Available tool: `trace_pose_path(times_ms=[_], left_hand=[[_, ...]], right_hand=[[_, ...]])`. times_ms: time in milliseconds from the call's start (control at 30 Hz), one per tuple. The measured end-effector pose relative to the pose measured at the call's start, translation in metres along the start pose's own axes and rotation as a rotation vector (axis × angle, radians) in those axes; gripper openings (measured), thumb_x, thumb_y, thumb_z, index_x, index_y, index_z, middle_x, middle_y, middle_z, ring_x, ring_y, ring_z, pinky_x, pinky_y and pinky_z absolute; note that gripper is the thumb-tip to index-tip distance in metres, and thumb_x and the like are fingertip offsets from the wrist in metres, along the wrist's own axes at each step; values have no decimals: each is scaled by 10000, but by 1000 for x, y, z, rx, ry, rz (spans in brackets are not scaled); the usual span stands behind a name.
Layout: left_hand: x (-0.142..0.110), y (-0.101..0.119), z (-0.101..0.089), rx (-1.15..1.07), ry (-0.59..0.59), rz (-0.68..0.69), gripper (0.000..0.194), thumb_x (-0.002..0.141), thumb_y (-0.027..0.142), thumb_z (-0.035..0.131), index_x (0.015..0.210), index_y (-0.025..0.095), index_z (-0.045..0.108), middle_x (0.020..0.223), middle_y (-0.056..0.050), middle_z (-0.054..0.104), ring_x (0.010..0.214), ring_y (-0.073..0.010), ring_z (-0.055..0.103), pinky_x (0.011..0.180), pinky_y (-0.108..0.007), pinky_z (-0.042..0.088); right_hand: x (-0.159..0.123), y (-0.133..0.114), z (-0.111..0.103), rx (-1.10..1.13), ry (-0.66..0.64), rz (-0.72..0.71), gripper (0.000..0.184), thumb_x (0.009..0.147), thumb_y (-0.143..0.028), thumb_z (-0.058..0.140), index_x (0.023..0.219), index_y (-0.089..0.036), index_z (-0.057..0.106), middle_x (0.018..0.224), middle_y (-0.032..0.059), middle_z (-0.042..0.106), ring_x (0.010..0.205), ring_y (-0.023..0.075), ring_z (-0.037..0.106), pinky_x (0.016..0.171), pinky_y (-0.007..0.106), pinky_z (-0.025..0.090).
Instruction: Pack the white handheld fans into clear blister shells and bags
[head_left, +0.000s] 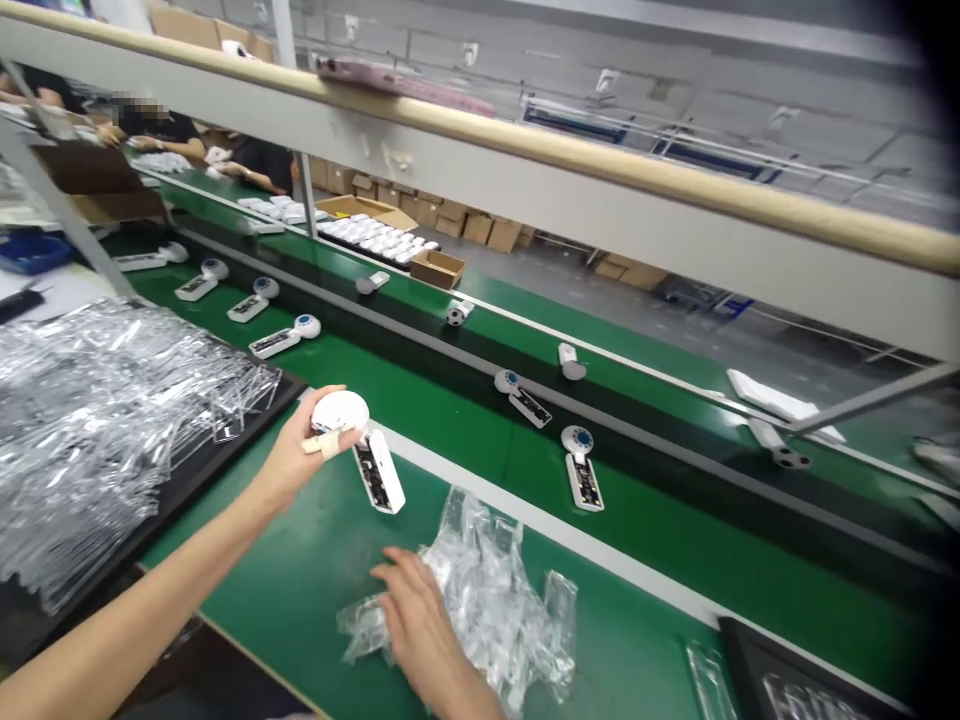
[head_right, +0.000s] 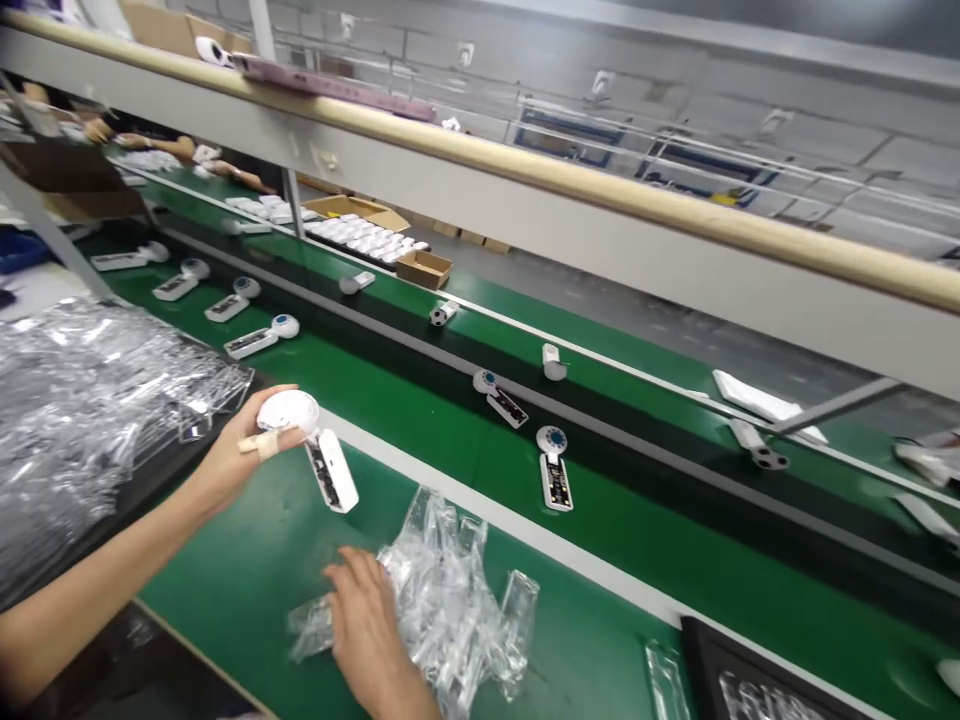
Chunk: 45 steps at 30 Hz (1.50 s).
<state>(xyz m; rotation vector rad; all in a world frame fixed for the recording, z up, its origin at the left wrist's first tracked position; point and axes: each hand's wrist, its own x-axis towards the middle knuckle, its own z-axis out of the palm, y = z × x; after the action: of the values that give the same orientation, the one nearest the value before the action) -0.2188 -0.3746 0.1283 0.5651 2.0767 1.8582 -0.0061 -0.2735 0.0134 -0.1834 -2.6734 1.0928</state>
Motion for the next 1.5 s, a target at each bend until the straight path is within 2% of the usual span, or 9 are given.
trace_pose_path(times_ms=[133, 200, 267, 433, 500, 733, 1100, 1367, 1500], left_hand=[[-9, -17, -32, 32, 80, -59, 679, 623, 428, 745, 1206, 198, 483, 1045, -49, 585, 927, -210, 567, 790, -299, 480], [-15, -27, -40, 27, 92, -99, 674, 624, 425, 744, 1202, 196, 484, 1031, -49, 587, 911, -207, 568, 786, -302, 478], [-20, -38, -43, 16, 94, -122, 667, 631, 425, 740, 1199, 192, 482, 1024, -52, 586, 895, -202, 570, 776, -302, 477], [-28, -57, -40, -13, 92, -173, 658, 640, 430, 730, 1197, 190, 473, 1014, -41, 575, 872, -178, 559, 775, -286, 459], [-27, -58, -41, -32, 94, -179, 647, 636, 422, 736, 1186, 199, 479, 1012, -32, 569, 873, -173, 550, 780, -281, 448], [-23, -37, -62, -110, 114, -113, 612, 647, 366, 745, 1184, 230, 484, 993, -7, 556, 874, -160, 526, 764, -252, 439], [-15, -16, -102, -211, 228, -50, 640, 630, 343, 757, 1209, 257, 499, 1009, -21, 574, 895, -192, 548, 757, -276, 473], [-27, -9, -119, -176, 265, -23, 632, 643, 334, 754, 1218, 264, 502, 1040, -28, 560, 902, -186, 555, 754, -254, 483], [-31, -9, -124, -167, 286, -19, 633, 648, 342, 748, 1223, 259, 495, 1043, -27, 568, 905, -197, 559, 765, -268, 480]], right_hand=[[-22, 11, -35, -99, 154, 313, 192, 905, -222, 392, 1005, -220, 556, 925, 62, 647, 799, 197, 642, 706, 308, 500], [-30, 13, -46, -172, 86, 514, 171, 911, -339, 431, 874, -230, 558, 755, 21, 653, 612, 188, 635, 562, 284, 468], [-32, 8, -38, -263, -16, 582, 203, 897, -409, 469, 831, -237, 554, 649, -5, 643, 564, 202, 640, 523, 281, 434], [-16, -10, 20, -550, -107, 501, 100, 795, -201, 621, 879, -211, 567, 796, 38, 679, 615, 222, 675, 500, 266, 388], [-6, -14, 27, -569, -126, 478, 107, 804, -102, 554, 794, -208, 562, 791, 32, 665, 617, 196, 667, 500, 254, 378], [34, -46, -32, -223, -20, 219, 167, 889, -237, 451, 733, -220, 505, 792, 11, 554, 762, 164, 581, 686, 272, 442], [96, -71, -86, -79, -118, 109, 210, 888, -302, 459, 706, -225, 530, 777, 15, 556, 740, 162, 540, 589, 252, 410], [105, -73, -80, -114, 44, -44, 201, 935, -301, 399, 802, -228, 531, 709, -11, 560, 611, 131, 519, 562, 245, 381], [118, -58, -64, -149, -58, -73, 180, 935, -277, 375, 894, -227, 542, 739, -4, 577, 644, 142, 559, 592, 252, 414]])
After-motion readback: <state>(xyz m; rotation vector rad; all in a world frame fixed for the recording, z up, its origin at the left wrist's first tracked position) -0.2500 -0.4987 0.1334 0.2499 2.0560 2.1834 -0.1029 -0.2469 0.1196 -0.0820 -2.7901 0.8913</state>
